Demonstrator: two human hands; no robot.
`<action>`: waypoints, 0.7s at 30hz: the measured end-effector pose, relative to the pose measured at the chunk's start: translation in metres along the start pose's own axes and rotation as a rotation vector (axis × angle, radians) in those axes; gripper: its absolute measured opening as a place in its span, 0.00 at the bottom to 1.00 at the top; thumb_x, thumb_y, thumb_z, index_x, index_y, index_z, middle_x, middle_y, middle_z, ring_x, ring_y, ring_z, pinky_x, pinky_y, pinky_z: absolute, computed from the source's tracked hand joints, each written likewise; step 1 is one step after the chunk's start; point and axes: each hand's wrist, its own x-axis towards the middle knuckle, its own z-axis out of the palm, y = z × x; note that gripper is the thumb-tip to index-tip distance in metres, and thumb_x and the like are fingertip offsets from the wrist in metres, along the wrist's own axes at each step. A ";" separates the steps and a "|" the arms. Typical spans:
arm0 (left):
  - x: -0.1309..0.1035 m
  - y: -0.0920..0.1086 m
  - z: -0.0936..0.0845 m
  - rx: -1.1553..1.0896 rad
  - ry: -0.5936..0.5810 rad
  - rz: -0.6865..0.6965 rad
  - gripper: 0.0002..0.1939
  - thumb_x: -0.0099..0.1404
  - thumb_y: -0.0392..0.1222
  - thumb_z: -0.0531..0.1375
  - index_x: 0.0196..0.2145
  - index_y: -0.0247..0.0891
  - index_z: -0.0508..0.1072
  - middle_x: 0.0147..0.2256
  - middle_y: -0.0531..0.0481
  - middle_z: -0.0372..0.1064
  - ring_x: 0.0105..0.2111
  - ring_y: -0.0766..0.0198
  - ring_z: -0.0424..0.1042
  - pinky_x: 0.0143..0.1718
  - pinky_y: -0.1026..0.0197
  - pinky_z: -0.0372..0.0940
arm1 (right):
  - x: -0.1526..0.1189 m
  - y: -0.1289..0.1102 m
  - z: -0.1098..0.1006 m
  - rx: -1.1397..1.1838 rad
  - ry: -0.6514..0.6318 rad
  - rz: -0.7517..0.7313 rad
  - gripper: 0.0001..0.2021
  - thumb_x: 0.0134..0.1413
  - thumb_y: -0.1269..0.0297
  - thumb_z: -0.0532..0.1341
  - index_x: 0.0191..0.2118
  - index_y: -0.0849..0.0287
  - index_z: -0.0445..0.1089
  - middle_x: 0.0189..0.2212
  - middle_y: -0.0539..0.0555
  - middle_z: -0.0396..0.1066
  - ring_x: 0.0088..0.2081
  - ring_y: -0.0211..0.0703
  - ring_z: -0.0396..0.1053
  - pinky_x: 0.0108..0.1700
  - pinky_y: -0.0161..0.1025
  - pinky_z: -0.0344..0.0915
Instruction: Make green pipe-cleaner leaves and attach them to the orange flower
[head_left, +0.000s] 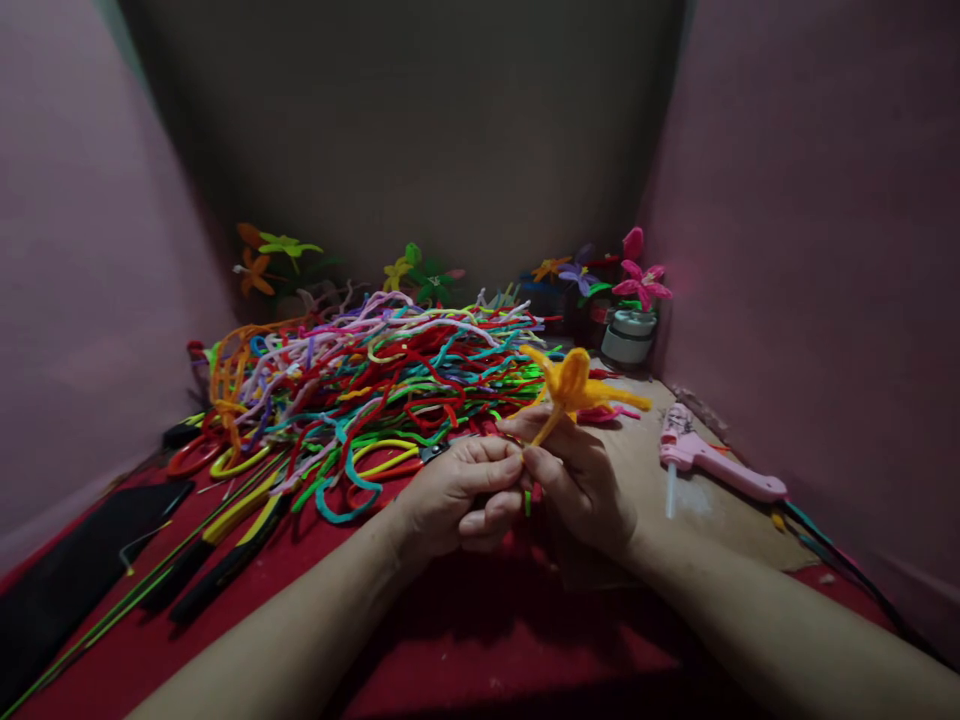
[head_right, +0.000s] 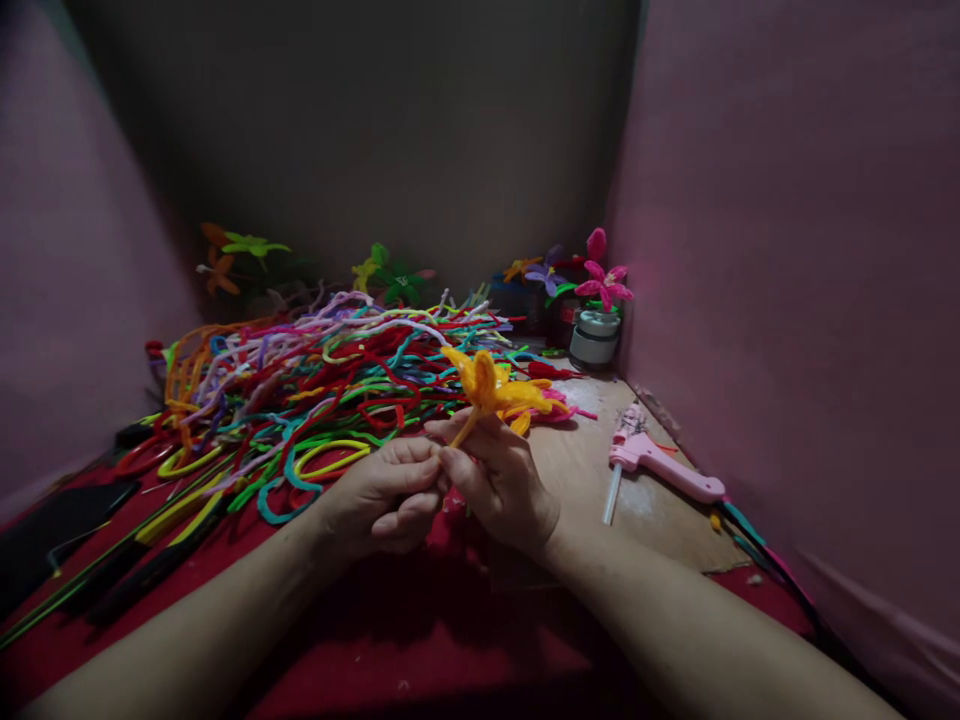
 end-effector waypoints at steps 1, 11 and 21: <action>0.000 0.000 0.000 -0.003 0.003 0.001 0.08 0.61 0.40 0.55 0.27 0.33 0.66 0.13 0.58 0.57 0.07 0.78 0.46 0.08 0.74 0.47 | 0.000 0.000 0.000 0.014 -0.007 0.006 0.14 0.54 0.70 0.53 0.46 0.57 0.69 0.39 0.55 0.71 0.44 0.44 0.66 0.48 0.42 0.62; -0.007 -0.006 -0.008 -0.099 -0.010 -0.001 0.08 0.58 0.43 0.58 0.28 0.34 0.70 0.11 0.60 0.51 0.07 0.78 0.43 0.08 0.74 0.49 | 0.003 -0.006 0.010 0.277 -0.026 0.124 0.13 0.55 0.64 0.53 0.44 0.52 0.70 0.37 0.53 0.70 0.42 0.43 0.66 0.46 0.41 0.63; -0.007 -0.006 -0.009 -0.098 -0.026 -0.029 0.07 0.58 0.42 0.58 0.31 0.36 0.70 0.12 0.60 0.51 0.08 0.79 0.42 0.09 0.74 0.49 | 0.002 -0.005 0.003 0.242 -0.089 0.115 0.13 0.55 0.66 0.53 0.44 0.54 0.69 0.35 0.52 0.72 0.39 0.40 0.68 0.45 0.39 0.64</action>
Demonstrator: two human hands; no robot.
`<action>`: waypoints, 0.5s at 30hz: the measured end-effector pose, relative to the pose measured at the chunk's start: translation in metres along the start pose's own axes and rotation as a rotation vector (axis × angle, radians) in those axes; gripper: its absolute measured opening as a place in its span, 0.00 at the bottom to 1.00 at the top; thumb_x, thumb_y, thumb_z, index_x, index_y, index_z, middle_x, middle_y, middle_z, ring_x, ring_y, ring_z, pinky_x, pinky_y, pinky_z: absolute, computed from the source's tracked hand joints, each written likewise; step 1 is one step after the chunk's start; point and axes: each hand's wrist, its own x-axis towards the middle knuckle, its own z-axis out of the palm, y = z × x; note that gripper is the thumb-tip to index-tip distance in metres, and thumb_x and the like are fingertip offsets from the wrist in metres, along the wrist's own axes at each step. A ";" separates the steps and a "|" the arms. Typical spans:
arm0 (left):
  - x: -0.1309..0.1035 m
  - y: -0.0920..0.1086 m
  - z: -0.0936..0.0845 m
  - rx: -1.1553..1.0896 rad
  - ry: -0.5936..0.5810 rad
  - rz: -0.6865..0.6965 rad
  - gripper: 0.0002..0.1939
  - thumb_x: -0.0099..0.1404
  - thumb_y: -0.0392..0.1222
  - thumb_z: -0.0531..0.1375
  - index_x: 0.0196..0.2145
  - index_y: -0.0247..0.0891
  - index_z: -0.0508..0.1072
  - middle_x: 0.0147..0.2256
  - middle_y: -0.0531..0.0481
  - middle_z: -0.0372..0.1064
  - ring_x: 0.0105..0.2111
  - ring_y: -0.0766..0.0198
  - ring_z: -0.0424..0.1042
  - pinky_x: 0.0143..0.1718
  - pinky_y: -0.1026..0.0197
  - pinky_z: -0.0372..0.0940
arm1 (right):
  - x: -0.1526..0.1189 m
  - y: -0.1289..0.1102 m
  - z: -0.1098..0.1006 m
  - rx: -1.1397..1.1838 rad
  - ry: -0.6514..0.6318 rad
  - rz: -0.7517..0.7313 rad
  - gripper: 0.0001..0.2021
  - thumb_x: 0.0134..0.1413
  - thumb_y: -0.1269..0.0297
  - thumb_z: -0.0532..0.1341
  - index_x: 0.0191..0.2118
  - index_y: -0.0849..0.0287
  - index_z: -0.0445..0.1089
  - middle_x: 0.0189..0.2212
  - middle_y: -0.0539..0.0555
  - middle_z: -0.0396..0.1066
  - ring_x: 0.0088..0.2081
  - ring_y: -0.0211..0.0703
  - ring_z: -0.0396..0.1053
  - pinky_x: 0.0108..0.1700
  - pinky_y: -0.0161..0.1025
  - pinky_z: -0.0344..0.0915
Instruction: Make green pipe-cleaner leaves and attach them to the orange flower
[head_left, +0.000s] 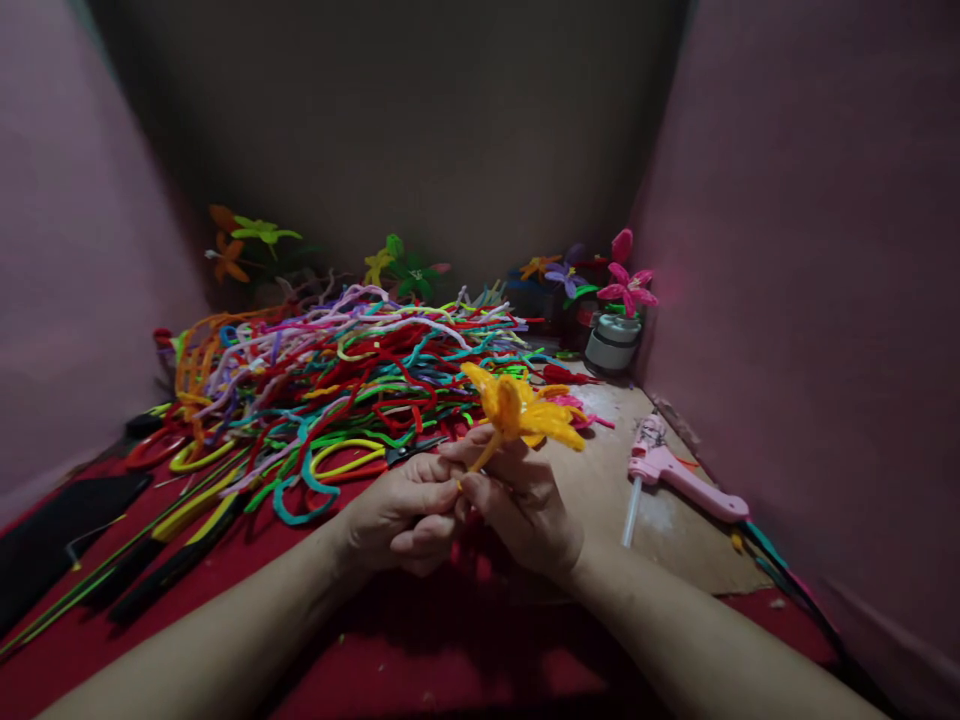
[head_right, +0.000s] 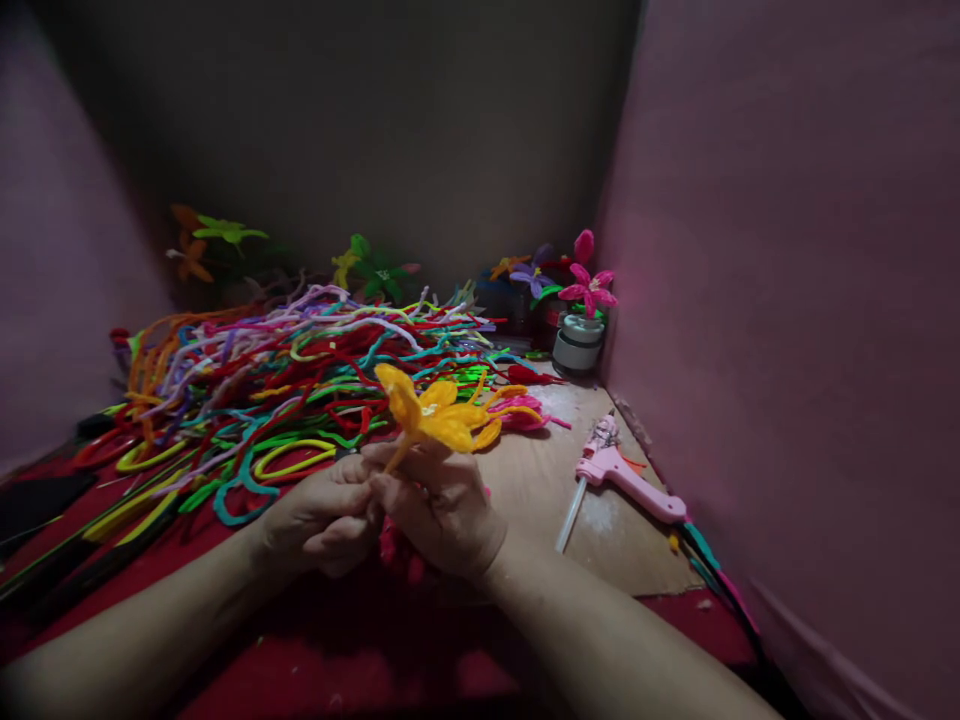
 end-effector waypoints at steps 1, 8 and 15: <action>0.001 0.000 0.000 0.016 -0.001 0.008 0.08 0.58 0.43 0.57 0.30 0.35 0.71 0.12 0.60 0.51 0.07 0.79 0.42 0.09 0.74 0.49 | 0.000 0.001 -0.001 -0.028 0.000 -0.007 0.13 0.54 0.66 0.53 0.44 0.55 0.69 0.35 0.53 0.72 0.40 0.41 0.68 0.45 0.39 0.64; 0.003 0.004 -0.002 0.112 0.080 0.084 0.08 0.61 0.41 0.54 0.28 0.34 0.67 0.12 0.61 0.51 0.08 0.79 0.41 0.08 0.75 0.49 | 0.006 0.003 -0.003 -0.001 0.060 0.012 0.10 0.51 0.64 0.57 0.39 0.55 0.72 0.34 0.54 0.70 0.37 0.42 0.68 0.42 0.40 0.64; 0.005 0.011 0.001 0.167 0.121 0.167 0.07 0.61 0.40 0.55 0.29 0.34 0.66 0.13 0.61 0.51 0.08 0.80 0.41 0.08 0.76 0.48 | 0.004 0.002 -0.001 0.140 0.067 0.204 0.09 0.48 0.62 0.59 0.37 0.57 0.69 0.28 0.50 0.71 0.30 0.37 0.66 0.33 0.35 0.64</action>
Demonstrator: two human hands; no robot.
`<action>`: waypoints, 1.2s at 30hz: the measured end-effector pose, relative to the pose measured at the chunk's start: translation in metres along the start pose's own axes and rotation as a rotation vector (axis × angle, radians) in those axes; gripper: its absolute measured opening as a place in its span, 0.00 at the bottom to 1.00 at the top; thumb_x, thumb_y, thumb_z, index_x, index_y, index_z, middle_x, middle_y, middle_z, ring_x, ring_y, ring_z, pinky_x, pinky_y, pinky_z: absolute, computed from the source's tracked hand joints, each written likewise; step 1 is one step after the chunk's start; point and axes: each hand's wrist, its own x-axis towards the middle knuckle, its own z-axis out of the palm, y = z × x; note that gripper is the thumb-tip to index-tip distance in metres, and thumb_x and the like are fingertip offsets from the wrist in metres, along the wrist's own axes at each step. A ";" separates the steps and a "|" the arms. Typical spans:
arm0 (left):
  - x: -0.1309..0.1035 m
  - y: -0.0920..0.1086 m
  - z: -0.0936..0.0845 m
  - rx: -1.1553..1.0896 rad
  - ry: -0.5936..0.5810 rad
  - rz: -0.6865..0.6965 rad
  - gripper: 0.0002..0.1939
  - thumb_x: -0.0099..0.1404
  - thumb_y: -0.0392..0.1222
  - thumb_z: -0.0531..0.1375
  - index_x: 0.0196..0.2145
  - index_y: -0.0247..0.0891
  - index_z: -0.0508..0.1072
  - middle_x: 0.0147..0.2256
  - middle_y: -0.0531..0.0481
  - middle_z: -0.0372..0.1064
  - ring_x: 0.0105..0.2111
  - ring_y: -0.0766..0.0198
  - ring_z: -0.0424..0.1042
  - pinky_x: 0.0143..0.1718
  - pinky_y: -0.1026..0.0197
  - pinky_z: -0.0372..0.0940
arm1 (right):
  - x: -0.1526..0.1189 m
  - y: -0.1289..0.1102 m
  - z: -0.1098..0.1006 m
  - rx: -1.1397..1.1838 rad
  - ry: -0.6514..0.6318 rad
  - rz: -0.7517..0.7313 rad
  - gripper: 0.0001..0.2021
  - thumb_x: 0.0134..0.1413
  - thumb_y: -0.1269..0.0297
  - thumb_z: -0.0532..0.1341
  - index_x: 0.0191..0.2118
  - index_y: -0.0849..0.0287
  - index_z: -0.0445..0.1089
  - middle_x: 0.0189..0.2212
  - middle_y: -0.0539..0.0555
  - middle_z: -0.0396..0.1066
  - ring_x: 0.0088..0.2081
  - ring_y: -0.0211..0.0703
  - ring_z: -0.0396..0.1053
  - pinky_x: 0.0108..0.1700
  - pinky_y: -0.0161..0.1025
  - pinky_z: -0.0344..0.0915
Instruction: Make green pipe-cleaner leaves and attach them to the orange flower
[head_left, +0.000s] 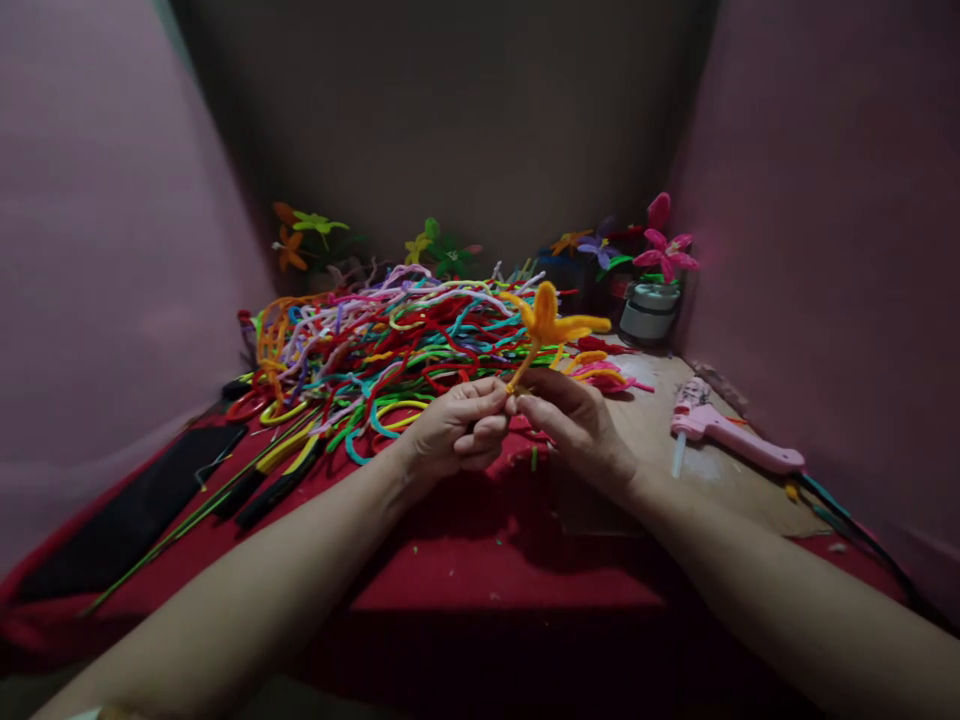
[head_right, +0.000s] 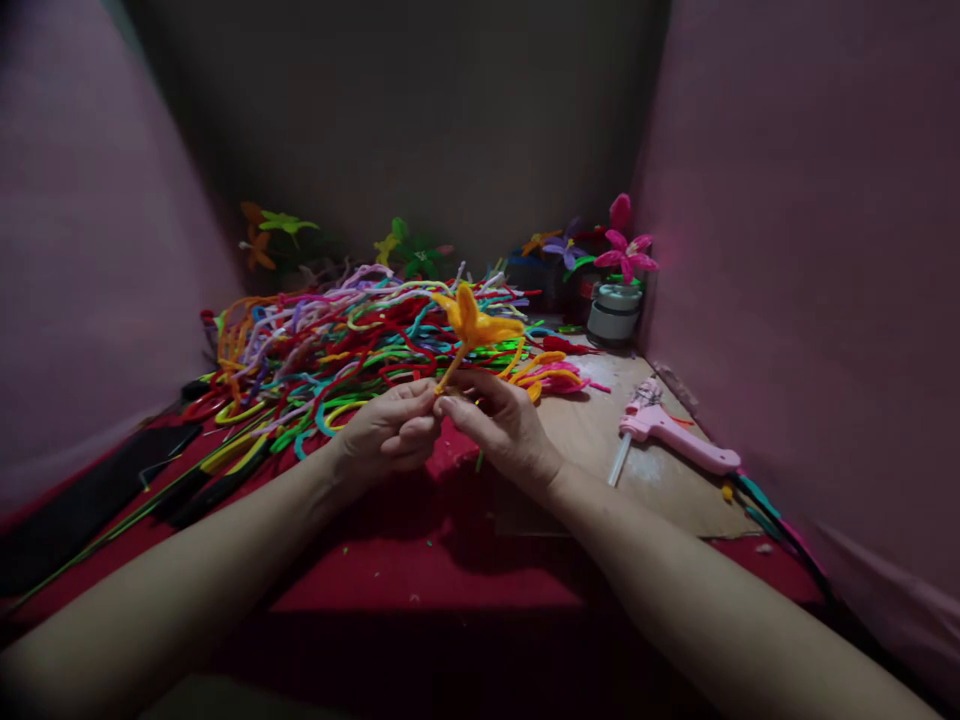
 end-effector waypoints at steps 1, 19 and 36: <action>0.000 0.000 0.000 0.001 0.005 0.011 0.07 0.61 0.40 0.55 0.29 0.34 0.66 0.14 0.61 0.51 0.08 0.80 0.41 0.08 0.76 0.48 | 0.000 0.000 0.001 0.030 0.005 0.001 0.09 0.49 0.63 0.59 0.37 0.57 0.68 0.29 0.50 0.70 0.30 0.37 0.66 0.33 0.35 0.64; 0.005 -0.002 -0.001 0.038 0.016 0.095 0.07 0.61 0.40 0.55 0.31 0.33 0.65 0.16 0.61 0.52 0.08 0.80 0.44 0.08 0.75 0.45 | 0.004 0.013 0.002 0.143 0.097 0.066 0.09 0.46 0.59 0.61 0.27 0.60 0.64 0.23 0.48 0.67 0.25 0.34 0.65 0.29 0.34 0.62; 0.003 -0.004 0.012 0.156 0.045 0.091 0.07 0.61 0.42 0.54 0.30 0.35 0.64 0.16 0.61 0.53 0.10 0.79 0.44 0.10 0.73 0.45 | 0.001 0.002 0.001 0.185 0.153 0.096 0.06 0.42 0.68 0.60 0.31 0.60 0.67 0.27 0.48 0.66 0.30 0.36 0.63 0.34 0.35 0.60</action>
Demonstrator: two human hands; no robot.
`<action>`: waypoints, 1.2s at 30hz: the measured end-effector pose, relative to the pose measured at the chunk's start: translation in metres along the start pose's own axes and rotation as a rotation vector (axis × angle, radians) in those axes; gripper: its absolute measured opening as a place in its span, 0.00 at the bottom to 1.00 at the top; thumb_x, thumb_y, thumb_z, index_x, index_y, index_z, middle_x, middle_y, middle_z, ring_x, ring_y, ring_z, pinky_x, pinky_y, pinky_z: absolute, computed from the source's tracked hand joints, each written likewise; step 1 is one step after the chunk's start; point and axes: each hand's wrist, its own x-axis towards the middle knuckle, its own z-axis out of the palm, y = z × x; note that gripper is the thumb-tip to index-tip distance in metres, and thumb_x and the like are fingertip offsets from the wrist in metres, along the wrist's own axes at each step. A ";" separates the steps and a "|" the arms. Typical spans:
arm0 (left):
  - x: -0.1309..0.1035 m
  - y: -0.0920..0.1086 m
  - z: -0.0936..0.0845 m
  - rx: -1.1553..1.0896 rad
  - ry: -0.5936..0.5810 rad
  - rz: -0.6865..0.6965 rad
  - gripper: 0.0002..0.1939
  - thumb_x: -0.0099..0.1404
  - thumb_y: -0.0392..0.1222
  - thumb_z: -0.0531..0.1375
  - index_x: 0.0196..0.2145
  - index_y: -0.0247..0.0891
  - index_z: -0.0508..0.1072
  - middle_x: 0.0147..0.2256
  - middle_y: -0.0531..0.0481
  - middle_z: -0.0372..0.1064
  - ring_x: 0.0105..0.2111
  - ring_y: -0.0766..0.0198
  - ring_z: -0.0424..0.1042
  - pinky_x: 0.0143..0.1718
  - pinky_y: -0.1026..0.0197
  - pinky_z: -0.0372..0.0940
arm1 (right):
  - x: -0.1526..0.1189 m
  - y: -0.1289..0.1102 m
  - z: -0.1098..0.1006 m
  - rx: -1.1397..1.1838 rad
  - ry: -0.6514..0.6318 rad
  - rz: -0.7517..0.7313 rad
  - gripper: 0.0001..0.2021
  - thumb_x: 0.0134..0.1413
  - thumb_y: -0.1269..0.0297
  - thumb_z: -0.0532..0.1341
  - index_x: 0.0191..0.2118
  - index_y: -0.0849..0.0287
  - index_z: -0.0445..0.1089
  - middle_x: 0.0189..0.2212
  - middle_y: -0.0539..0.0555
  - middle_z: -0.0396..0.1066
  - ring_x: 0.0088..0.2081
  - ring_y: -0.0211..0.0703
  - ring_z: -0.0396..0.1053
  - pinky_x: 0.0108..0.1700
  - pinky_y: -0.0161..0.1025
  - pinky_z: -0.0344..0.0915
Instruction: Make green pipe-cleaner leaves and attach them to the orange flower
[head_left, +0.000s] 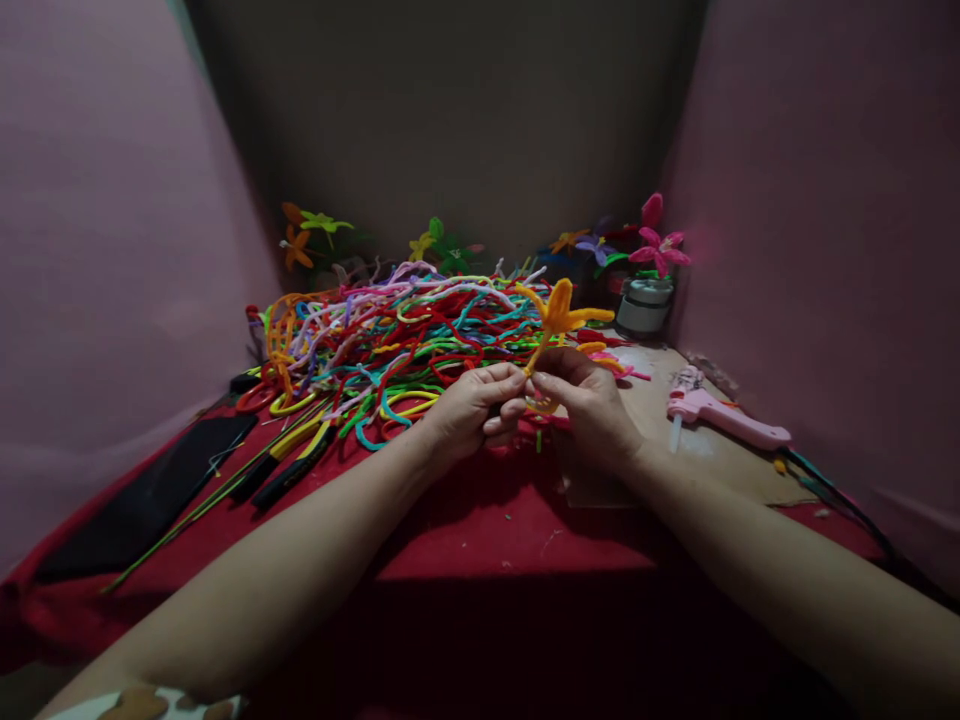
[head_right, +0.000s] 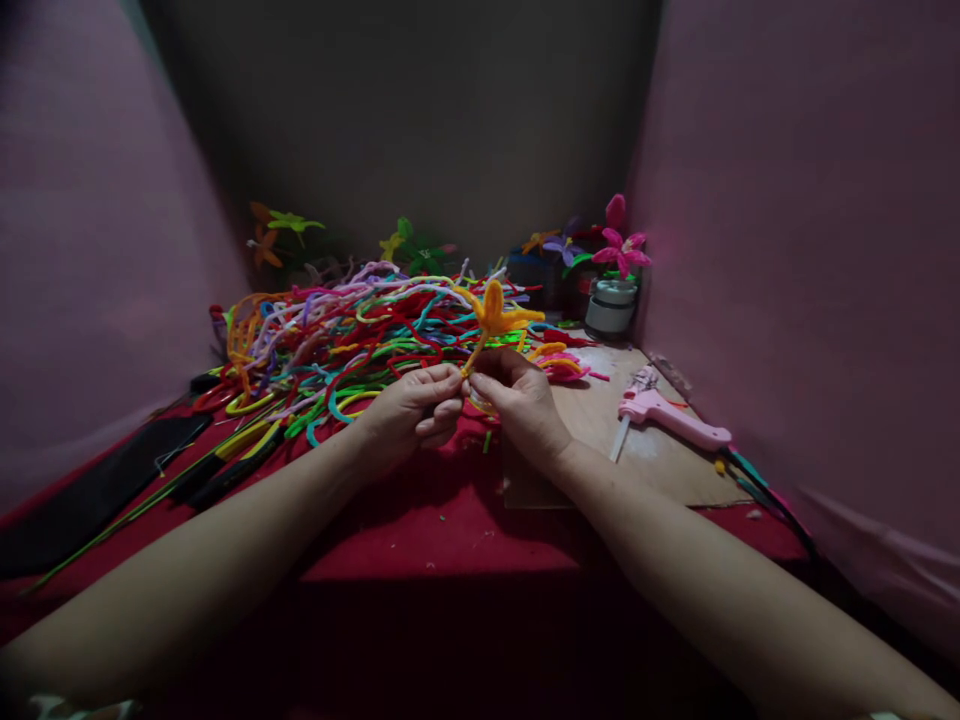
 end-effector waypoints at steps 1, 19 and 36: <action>0.000 0.000 0.000 0.023 0.010 -0.006 0.08 0.61 0.42 0.54 0.29 0.35 0.65 0.15 0.61 0.53 0.10 0.78 0.45 0.10 0.73 0.45 | 0.001 -0.001 -0.001 0.022 -0.012 0.030 0.05 0.41 0.70 0.60 0.30 0.61 0.68 0.26 0.48 0.66 0.28 0.35 0.62 0.33 0.35 0.59; -0.001 0.004 0.000 0.201 0.160 -0.059 0.10 0.59 0.44 0.56 0.26 0.34 0.66 0.15 0.59 0.57 0.09 0.79 0.51 0.09 0.74 0.44 | 0.005 0.012 -0.002 0.295 -0.145 0.250 0.09 0.41 0.74 0.57 0.32 0.59 0.70 0.25 0.47 0.67 0.27 0.34 0.64 0.33 0.35 0.61; -0.005 0.008 0.003 0.089 0.131 -0.110 0.09 0.59 0.43 0.57 0.26 0.36 0.64 0.15 0.59 0.56 0.09 0.79 0.48 0.09 0.74 0.46 | 0.007 0.010 -0.009 0.347 -0.142 0.322 0.06 0.44 0.64 0.64 0.28 0.62 0.70 0.23 0.49 0.68 0.25 0.34 0.63 0.30 0.35 0.60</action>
